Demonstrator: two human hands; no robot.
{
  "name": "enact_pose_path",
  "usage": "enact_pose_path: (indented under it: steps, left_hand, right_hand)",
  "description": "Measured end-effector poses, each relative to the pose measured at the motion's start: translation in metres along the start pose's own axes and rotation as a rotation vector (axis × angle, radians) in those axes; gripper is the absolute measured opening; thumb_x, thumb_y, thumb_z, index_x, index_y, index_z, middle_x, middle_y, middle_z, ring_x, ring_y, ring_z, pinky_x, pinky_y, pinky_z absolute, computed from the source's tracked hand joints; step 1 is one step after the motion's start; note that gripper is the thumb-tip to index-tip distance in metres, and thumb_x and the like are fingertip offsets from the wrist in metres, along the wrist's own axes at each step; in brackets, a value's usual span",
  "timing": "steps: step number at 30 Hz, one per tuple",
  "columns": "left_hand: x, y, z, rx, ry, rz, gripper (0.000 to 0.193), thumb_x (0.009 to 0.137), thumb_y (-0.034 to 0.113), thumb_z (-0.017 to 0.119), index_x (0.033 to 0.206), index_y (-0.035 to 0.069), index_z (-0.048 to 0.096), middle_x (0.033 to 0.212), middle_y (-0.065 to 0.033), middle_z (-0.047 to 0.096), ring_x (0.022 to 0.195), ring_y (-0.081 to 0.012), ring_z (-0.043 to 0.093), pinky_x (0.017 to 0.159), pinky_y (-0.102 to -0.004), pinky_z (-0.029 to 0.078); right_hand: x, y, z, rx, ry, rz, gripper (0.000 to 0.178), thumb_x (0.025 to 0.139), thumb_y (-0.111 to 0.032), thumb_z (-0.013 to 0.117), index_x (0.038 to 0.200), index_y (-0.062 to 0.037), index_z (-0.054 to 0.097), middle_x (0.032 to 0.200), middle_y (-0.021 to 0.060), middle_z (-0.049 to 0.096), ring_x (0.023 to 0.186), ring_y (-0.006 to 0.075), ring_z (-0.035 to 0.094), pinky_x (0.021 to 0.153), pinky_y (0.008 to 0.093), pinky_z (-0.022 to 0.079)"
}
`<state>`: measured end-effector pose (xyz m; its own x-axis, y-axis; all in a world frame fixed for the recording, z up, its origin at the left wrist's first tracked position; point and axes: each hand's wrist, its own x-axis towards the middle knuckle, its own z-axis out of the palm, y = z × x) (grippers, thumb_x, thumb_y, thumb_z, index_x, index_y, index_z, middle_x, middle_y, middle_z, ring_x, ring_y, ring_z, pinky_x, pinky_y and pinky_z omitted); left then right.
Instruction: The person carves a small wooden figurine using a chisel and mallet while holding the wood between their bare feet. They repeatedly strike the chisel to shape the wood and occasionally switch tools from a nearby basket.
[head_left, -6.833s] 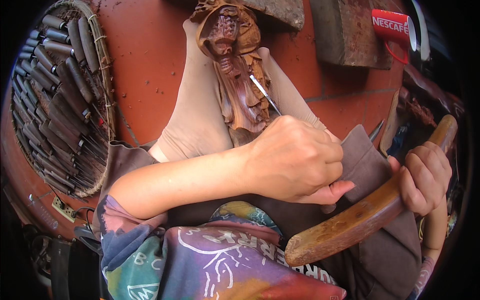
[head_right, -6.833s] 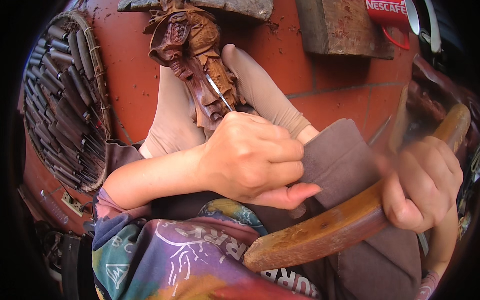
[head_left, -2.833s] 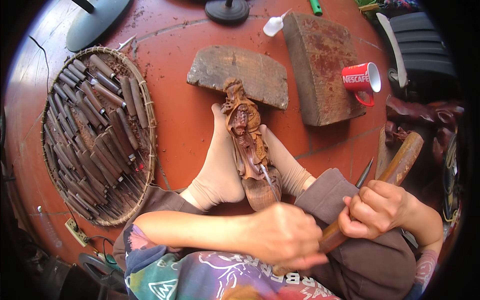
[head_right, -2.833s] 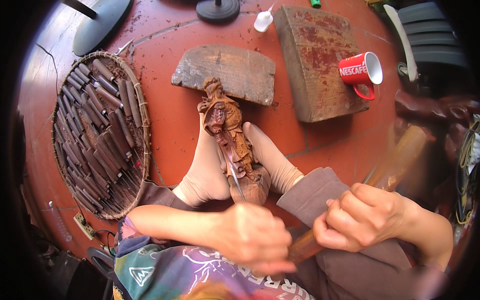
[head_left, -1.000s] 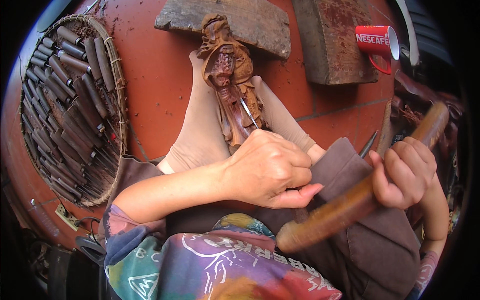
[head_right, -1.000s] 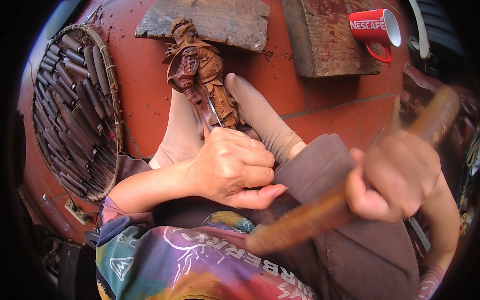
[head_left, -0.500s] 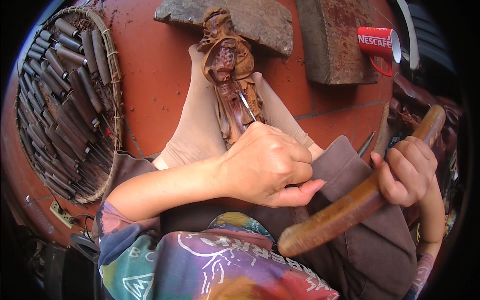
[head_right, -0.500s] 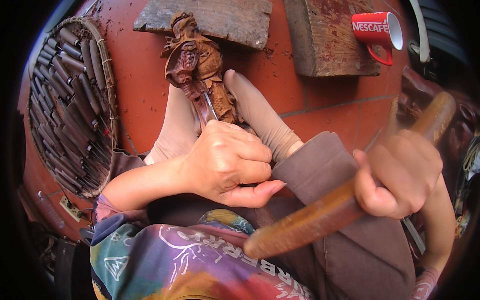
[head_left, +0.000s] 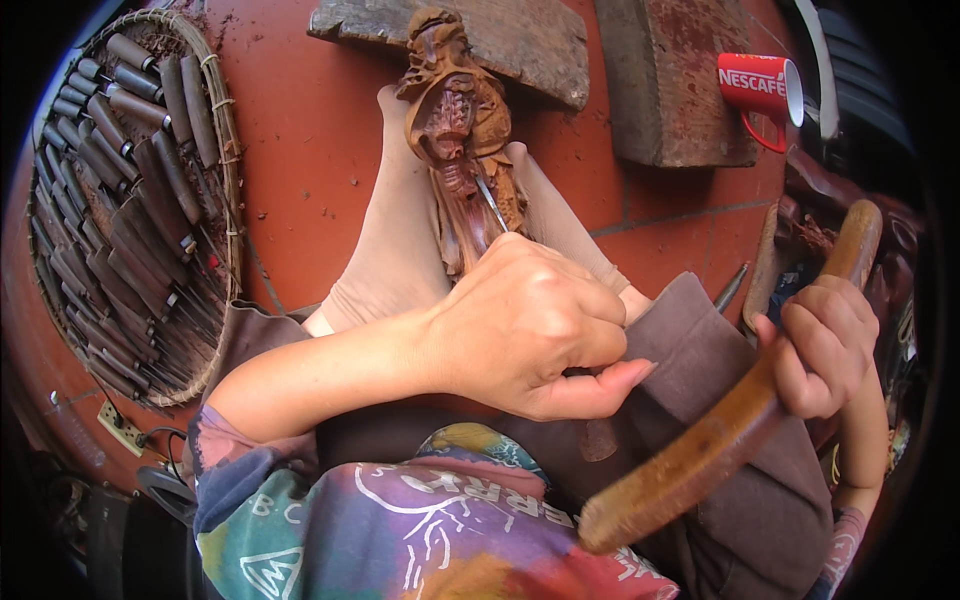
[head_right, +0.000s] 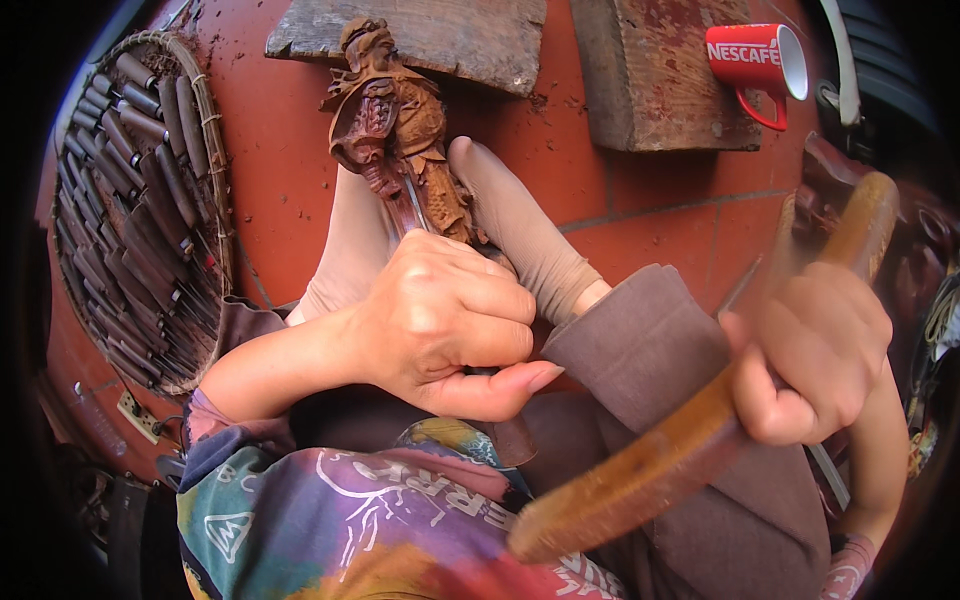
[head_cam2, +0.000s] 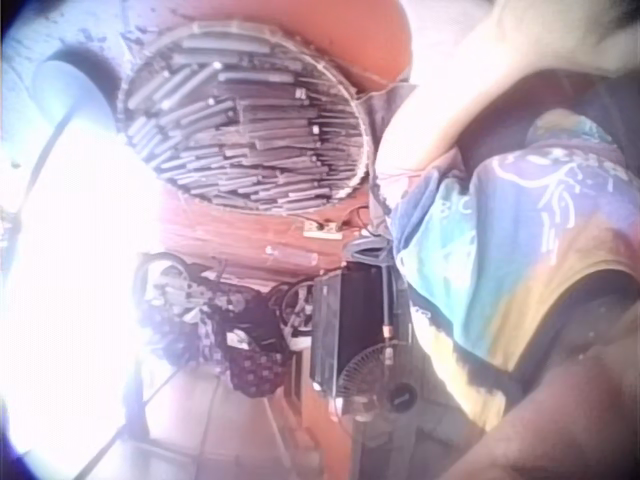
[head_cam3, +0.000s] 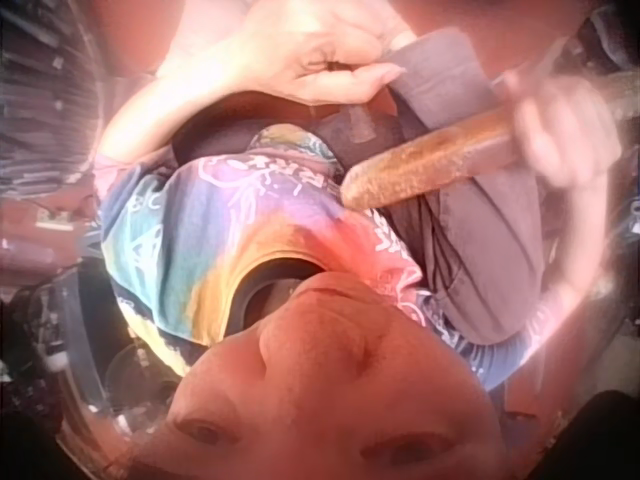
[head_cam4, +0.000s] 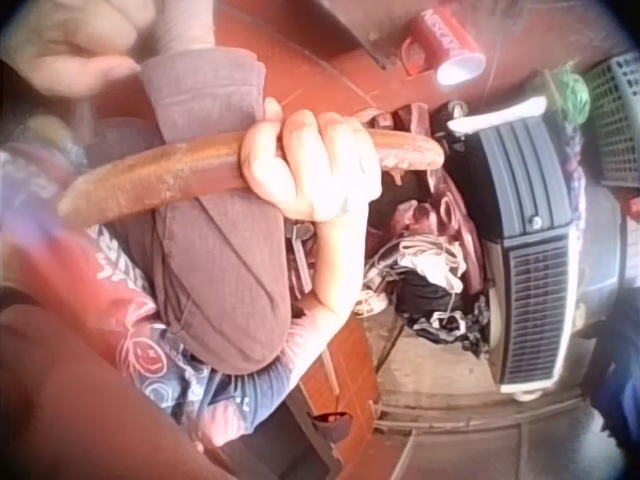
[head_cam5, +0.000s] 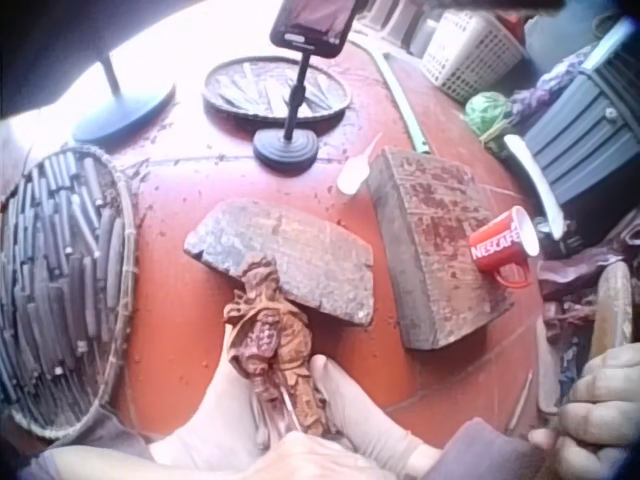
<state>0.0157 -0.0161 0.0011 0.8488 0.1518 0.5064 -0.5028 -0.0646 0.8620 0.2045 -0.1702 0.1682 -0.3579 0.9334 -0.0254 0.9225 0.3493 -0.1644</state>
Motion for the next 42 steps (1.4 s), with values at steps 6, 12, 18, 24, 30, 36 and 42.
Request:
enact_pose_path:
  steps: [6,12,18,24,30,36,42]
  left_hand:
    - [0.0,0.0,-0.008,-0.017,-0.033,0.009,0.035,0.075,0.013,0.073,0.053,0.009,0.047,0.054,-0.0032,0.041,0.044,-0.0215,0.047,0.04,-0.0356,0.033]
    - [0.002,-0.002,-0.013,-0.039,-0.061,0.022,0.036,0.076,0.012,0.071,0.052,0.009,0.044,0.054,-0.0032,0.039,0.043,-0.022,0.046,0.04,-0.0363,0.032]
    - [-0.002,-0.001,-0.019,-0.055,-0.086,0.016,0.036,0.076,0.012,0.07,0.052,0.009,0.044,0.054,-0.0033,0.04,0.044,-0.0225,0.047,0.04,-0.0365,0.033]
    - [-0.002,-0.003,-0.02,-0.041,-0.108,0.034,0.033,0.076,0.013,0.069,0.053,0.009,0.047,0.054,-0.0034,0.043,0.044,-0.0232,0.048,0.041,-0.0363,0.035]
    - [-0.001,-0.003,-0.021,-0.039,-0.109,0.005,0.031,0.078,0.011,0.067,0.054,0.008,0.048,0.054,-0.0034,0.045,0.045,-0.0235,0.049,0.042,-0.0363,0.036]
    - [0.004,-0.002,-0.023,-0.089,-0.095,0.005,0.032,0.08,0.009,0.066,0.054,0.008,0.047,0.054,-0.0038,0.045,0.044,-0.0225,0.048,0.041,-0.0359,0.036]
    - [0.009,0.017,-0.021,0.084,-0.146,0.175,0.039,0.081,0.016,0.07,0.054,0.011,0.043,0.055,-0.0015,0.04,0.044,-0.0195,0.047,0.04,-0.0334,0.035]
  right_hand:
    - [0.002,-0.002,-0.004,-0.003,-0.001,0.022,0.029,0.054,0.0,0.073,0.077,-0.0048,0.055,0.067,0.0081,0.059,0.052,0.0212,0.054,0.043,0.0285,0.037]
    - [0.0,-0.008,-0.004,-0.054,0.006,0.049,0.029,0.057,0.001,0.074,0.079,-0.0063,0.057,0.068,0.0071,0.06,0.054,0.0213,0.057,0.043,0.0291,0.04]
    - [0.006,-0.008,-0.003,-0.041,0.017,0.035,0.03,0.057,0.001,0.074,0.08,-0.0059,0.057,0.066,0.0063,0.059,0.053,0.0209,0.057,0.043,0.0291,0.04]
    - [0.006,-0.009,-0.004,-0.025,0.005,0.034,0.026,0.058,-0.002,0.073,0.079,-0.0063,0.057,0.065,0.0058,0.056,0.052,0.0202,0.056,0.042,0.0286,0.039]
    - [0.003,-0.006,0.0,-0.031,0.025,0.035,0.026,0.058,-0.004,0.074,0.078,-0.0067,0.056,0.063,0.0043,0.054,0.051,0.0195,0.054,0.041,0.0283,0.036]
    - [-0.001,-0.001,0.002,-0.044,0.03,0.044,0.027,0.059,-0.007,0.075,0.078,-0.0067,0.056,0.061,0.0038,0.053,0.05,0.0188,0.052,0.042,0.0287,0.034]
    - [0.003,-0.007,0.001,0.017,0.022,0.07,0.025,0.062,-0.003,0.076,0.076,-0.0075,0.055,0.061,0.0027,0.052,0.05,0.0178,0.053,0.042,0.0275,0.036]
